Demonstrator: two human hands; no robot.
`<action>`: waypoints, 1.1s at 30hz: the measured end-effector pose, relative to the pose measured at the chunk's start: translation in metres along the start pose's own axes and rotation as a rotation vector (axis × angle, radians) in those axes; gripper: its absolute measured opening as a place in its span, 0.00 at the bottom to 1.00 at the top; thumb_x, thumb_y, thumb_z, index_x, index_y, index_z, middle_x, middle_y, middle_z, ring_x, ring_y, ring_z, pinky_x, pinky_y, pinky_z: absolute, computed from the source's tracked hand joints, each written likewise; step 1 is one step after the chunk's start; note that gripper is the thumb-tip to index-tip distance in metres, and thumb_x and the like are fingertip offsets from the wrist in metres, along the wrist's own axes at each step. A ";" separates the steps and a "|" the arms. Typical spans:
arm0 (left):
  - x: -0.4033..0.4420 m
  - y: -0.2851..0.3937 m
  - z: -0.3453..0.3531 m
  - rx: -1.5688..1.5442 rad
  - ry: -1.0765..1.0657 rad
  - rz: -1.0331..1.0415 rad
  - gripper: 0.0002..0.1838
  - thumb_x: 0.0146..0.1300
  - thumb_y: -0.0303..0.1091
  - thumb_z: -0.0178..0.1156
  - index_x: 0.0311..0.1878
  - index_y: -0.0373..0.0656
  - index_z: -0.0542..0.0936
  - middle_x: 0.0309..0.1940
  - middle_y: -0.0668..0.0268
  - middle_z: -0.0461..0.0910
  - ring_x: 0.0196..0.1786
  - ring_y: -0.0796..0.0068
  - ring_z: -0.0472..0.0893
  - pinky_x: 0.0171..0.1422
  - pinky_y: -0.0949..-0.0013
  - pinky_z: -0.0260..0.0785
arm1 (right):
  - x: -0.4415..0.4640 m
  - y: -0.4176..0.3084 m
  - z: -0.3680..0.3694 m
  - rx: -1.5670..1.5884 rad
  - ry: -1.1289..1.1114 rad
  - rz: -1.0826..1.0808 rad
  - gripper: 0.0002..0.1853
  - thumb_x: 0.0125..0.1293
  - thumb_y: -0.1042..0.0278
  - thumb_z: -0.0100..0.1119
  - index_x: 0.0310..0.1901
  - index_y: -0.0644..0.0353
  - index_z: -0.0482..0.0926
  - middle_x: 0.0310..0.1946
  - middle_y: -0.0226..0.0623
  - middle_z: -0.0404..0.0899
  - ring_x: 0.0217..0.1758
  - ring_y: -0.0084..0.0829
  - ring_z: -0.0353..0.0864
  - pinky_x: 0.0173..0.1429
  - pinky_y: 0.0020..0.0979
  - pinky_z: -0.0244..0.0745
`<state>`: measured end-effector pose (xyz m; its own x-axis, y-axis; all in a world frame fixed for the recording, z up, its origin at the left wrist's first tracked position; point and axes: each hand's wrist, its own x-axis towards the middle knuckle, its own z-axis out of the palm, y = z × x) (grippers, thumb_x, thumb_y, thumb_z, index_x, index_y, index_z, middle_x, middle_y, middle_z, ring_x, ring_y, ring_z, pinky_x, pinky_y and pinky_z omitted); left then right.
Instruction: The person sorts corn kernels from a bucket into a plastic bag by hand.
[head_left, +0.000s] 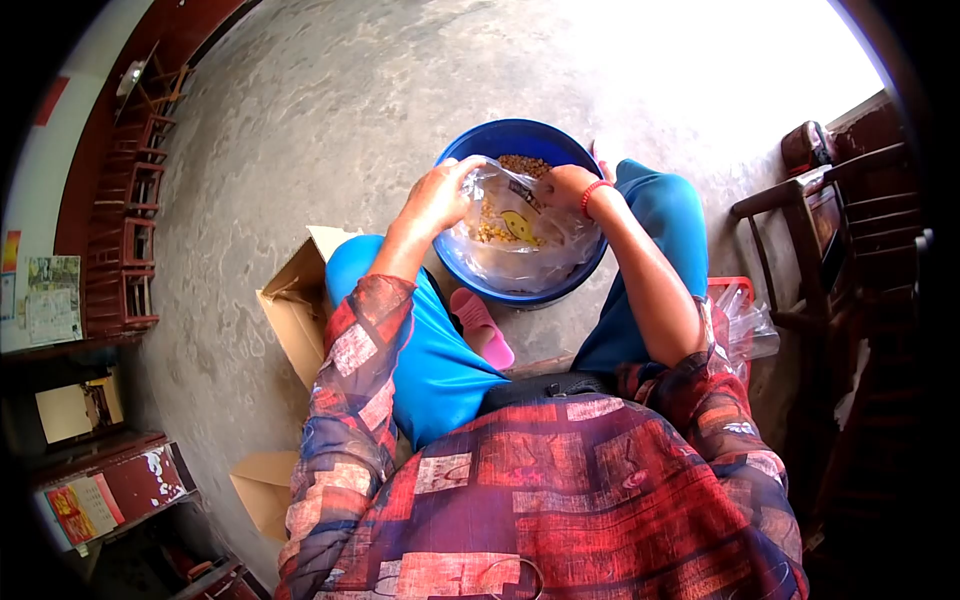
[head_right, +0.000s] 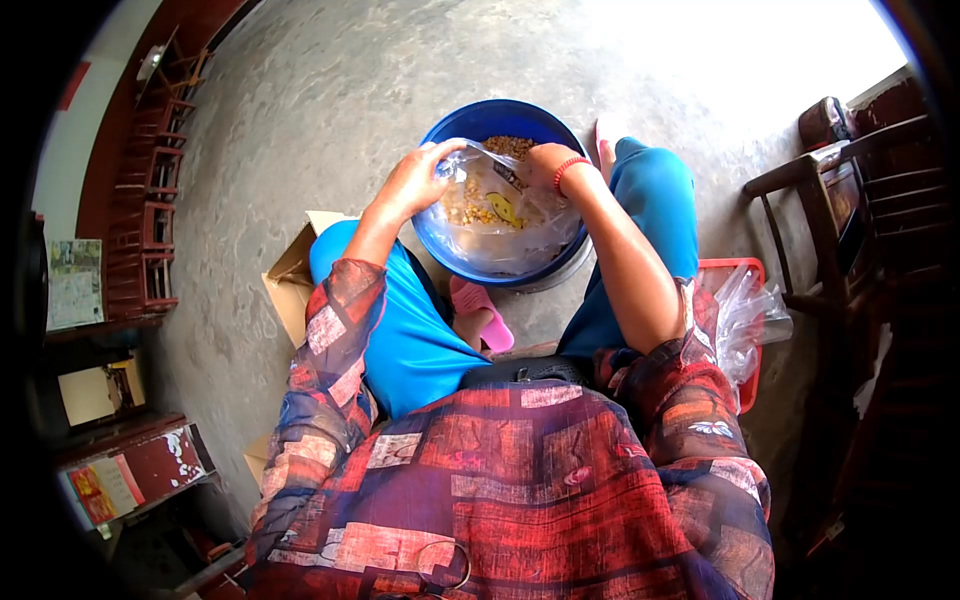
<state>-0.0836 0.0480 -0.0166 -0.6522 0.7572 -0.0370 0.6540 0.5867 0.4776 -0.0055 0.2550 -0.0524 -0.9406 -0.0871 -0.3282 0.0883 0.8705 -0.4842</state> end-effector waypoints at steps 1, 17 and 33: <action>0.000 0.000 0.000 -0.011 0.007 0.034 0.26 0.43 0.23 0.51 0.50 0.51 0.73 0.37 0.58 0.75 0.43 0.59 0.75 0.48 0.64 0.68 | 0.000 -0.001 0.000 -0.063 -0.034 -0.004 0.17 0.53 0.55 0.51 0.34 0.59 0.80 0.31 0.48 0.78 0.36 0.43 0.78 0.42 0.37 0.71; 0.001 0.005 -0.005 -0.139 0.036 0.157 0.21 0.41 0.18 0.45 0.39 0.45 0.79 0.40 0.60 0.73 0.44 0.62 0.74 0.49 0.68 0.66 | 0.035 0.047 0.061 -0.173 0.034 0.021 0.23 0.45 0.66 0.56 0.47 0.56 0.75 0.43 0.50 0.75 0.48 0.44 0.75 0.53 0.34 0.68; -0.001 0.001 -0.003 -0.079 -0.051 0.105 0.13 0.47 0.28 0.55 0.39 0.49 0.79 0.39 0.59 0.74 0.44 0.60 0.75 0.50 0.65 0.68 | 0.035 0.032 0.045 0.337 0.392 0.039 0.10 0.54 0.64 0.51 0.32 0.62 0.78 0.26 0.43 0.78 0.27 0.35 0.77 0.33 0.32 0.71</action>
<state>-0.0832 0.0470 -0.0132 -0.5600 0.8281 -0.0266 0.6841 0.4803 0.5490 -0.0206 0.2579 -0.1160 -0.9809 0.1869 -0.0541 0.1660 0.6592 -0.7335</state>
